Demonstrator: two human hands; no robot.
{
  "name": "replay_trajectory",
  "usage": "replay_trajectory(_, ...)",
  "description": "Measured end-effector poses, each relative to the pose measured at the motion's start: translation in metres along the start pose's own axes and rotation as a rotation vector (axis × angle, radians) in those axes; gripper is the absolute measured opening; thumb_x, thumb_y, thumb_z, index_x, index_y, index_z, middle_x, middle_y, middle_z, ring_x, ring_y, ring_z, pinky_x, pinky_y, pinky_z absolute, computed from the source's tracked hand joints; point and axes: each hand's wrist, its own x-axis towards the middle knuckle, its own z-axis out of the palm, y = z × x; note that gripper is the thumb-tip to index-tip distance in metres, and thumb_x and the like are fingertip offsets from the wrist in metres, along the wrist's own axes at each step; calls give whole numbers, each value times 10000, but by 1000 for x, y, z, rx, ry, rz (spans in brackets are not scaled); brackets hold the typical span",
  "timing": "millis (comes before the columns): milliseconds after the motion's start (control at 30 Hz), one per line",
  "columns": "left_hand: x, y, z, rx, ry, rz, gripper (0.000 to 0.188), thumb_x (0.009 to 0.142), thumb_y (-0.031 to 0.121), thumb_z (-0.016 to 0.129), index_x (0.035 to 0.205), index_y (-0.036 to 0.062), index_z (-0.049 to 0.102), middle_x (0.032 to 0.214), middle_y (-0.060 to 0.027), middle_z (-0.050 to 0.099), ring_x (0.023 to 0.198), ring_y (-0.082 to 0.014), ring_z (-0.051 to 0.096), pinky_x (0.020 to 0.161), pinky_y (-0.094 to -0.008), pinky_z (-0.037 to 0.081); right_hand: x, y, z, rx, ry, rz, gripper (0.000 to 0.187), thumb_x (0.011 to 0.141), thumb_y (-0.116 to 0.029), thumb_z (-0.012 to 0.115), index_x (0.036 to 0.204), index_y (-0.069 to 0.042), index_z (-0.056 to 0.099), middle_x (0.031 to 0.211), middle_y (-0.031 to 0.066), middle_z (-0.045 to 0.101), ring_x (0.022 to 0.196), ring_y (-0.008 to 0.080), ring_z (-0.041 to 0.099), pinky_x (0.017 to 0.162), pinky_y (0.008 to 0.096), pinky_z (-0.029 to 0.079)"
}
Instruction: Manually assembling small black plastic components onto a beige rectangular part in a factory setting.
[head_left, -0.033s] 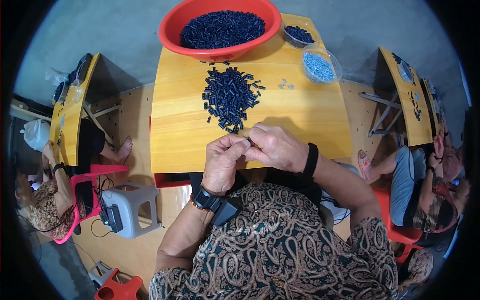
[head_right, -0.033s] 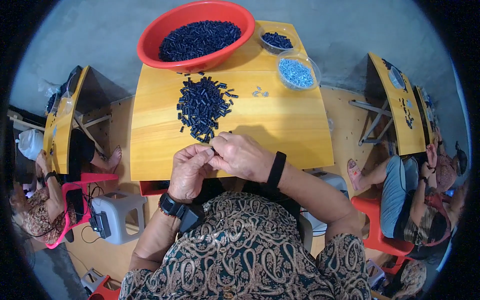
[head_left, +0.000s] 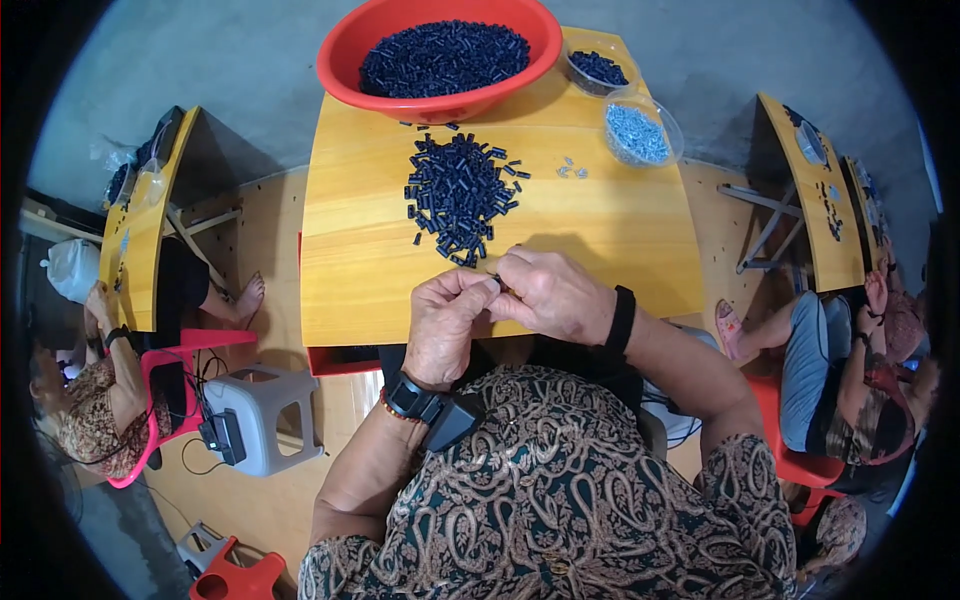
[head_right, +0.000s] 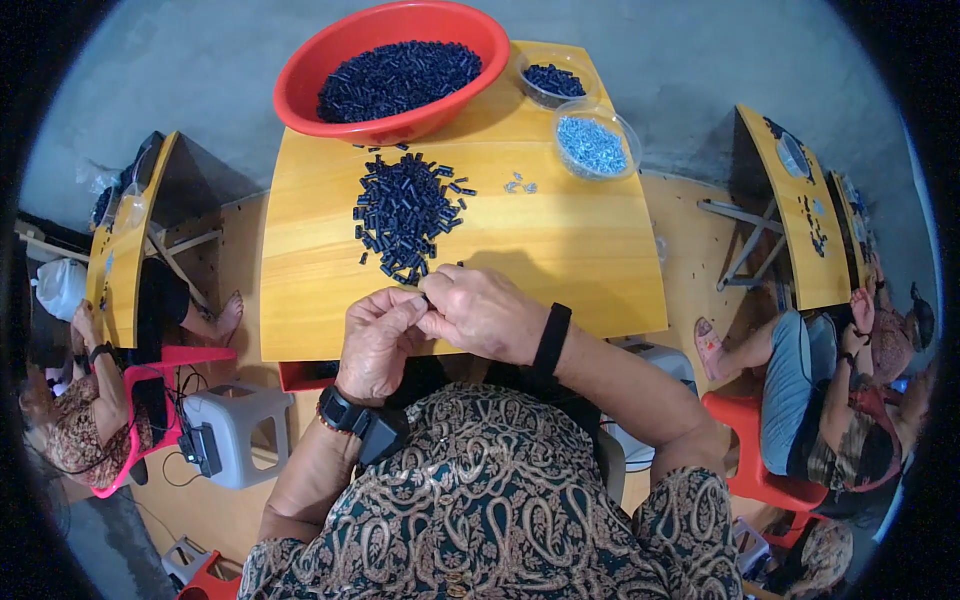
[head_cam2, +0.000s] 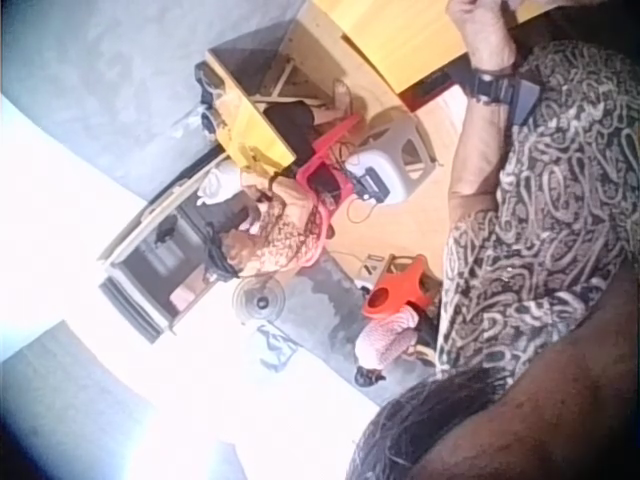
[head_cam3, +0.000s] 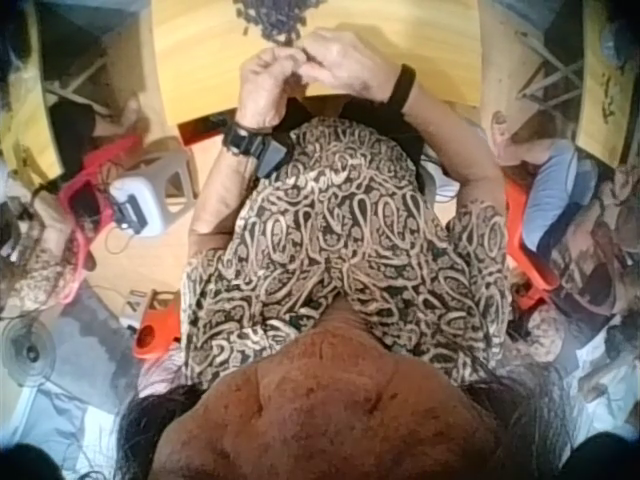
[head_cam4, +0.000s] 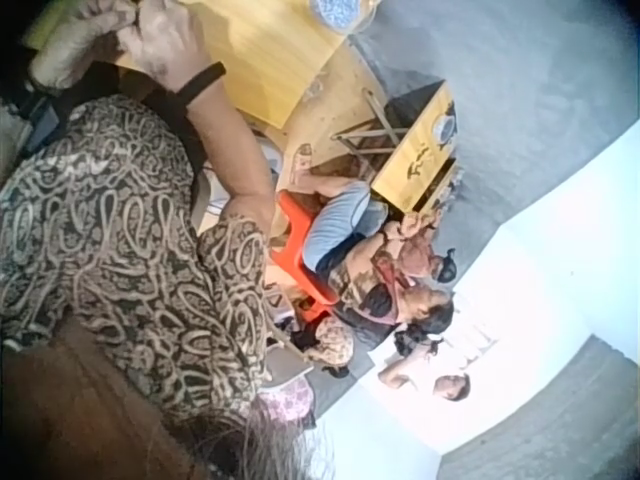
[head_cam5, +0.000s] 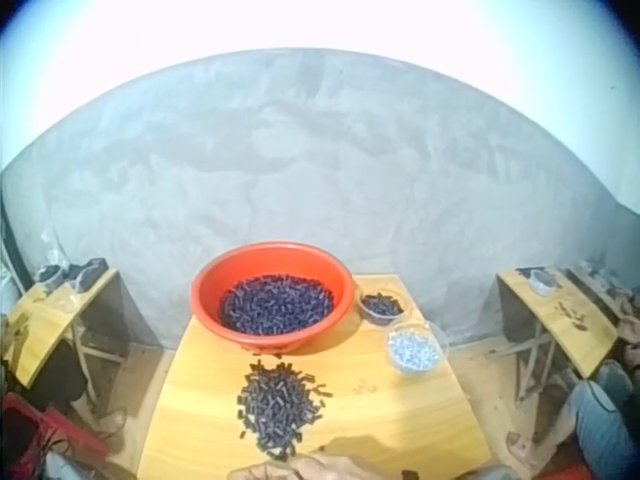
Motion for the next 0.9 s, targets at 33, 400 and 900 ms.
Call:
replay_trajectory(33, 0, -1, 0, -1, -1, -2, 98, 908, 71, 603, 903, -12, 655, 805, -80, 691, 674, -122, 635, 622, -251, 504, -1, 0, 2, -1, 0, 3, 223, 829, -163, 690, 829, 16, 559, 745, 171, 568, 689, 355, 596, 603, 422, 482)
replay_trajectory(400, -2, -9, -7, 52, 52, 101, 83, 909, 22, 584, 888, -34, 641, 808, -80, 672, 685, -131, 629, 645, -265, 528, -4, -5, 15, -117, -9, -47, 193, 843, -174, 640, 882, -15, 539, 816, 152, 578, 778, 343, 615, 646, 434, 508)
replay_trajectory(900, -7, 21, -39, -11, 233, 264, 51, 908, 52, 600, 898, 47, 650, 880, -66, 656, 715, -134, 618, 699, -322, 528, -17, 22, 1, 41, 225, 84, 204, 825, -66, 650, 1010, 14, 621, 801, 163, 605, 739, 338, 606, 680, 401, 499)
